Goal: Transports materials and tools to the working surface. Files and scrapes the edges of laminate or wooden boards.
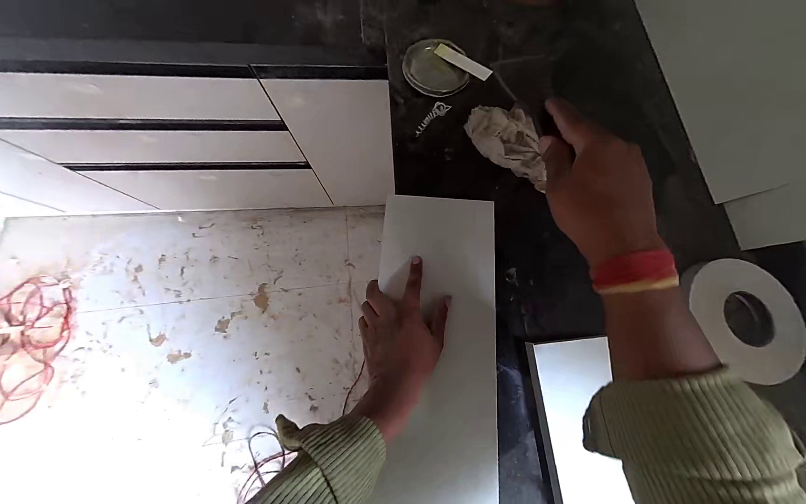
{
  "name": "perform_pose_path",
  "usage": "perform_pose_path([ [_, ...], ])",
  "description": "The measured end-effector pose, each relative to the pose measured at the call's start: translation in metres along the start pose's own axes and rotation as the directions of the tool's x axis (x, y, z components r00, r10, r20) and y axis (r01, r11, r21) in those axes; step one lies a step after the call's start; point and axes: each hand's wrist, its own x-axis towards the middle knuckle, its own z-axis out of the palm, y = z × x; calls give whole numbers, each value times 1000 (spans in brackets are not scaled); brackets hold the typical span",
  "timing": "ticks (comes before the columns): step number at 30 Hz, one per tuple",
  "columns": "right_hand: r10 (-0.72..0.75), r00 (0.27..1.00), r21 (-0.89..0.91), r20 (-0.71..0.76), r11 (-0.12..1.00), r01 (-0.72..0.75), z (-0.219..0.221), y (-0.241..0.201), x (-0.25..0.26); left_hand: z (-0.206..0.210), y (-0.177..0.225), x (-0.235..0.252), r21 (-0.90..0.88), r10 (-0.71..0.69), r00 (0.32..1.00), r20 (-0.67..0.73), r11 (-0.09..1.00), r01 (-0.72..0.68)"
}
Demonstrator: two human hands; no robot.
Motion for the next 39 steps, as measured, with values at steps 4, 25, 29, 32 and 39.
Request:
perform_pose_path([
  [4, 28, 1000, 22, -2, 999, -28, 8, 20, -91, 0, -2, -4, -49, 3, 1000, 19, 999, -2],
  [25, 598, 797, 216, 86, 769, -601, -20, 13, -657, 22, 1, -103, -73, 766, 641, 49, 643, -763],
  [29, 601, 788, 147, 135, 774, -616, -6, -8, -695, 36, -6, -158, -17, 823, 551, 140, 559, -829],
  [32, 583, 797, 122, 158, 789, -601, 6, -17, -708, 37, -7, -161, -6, 794, 592, 139, 598, -801],
  [39, 546, 821, 15, 165, 831, -555, 19, -3, -712, 37, -3, -162, 126, 801, 547, 244, 533, -836],
])
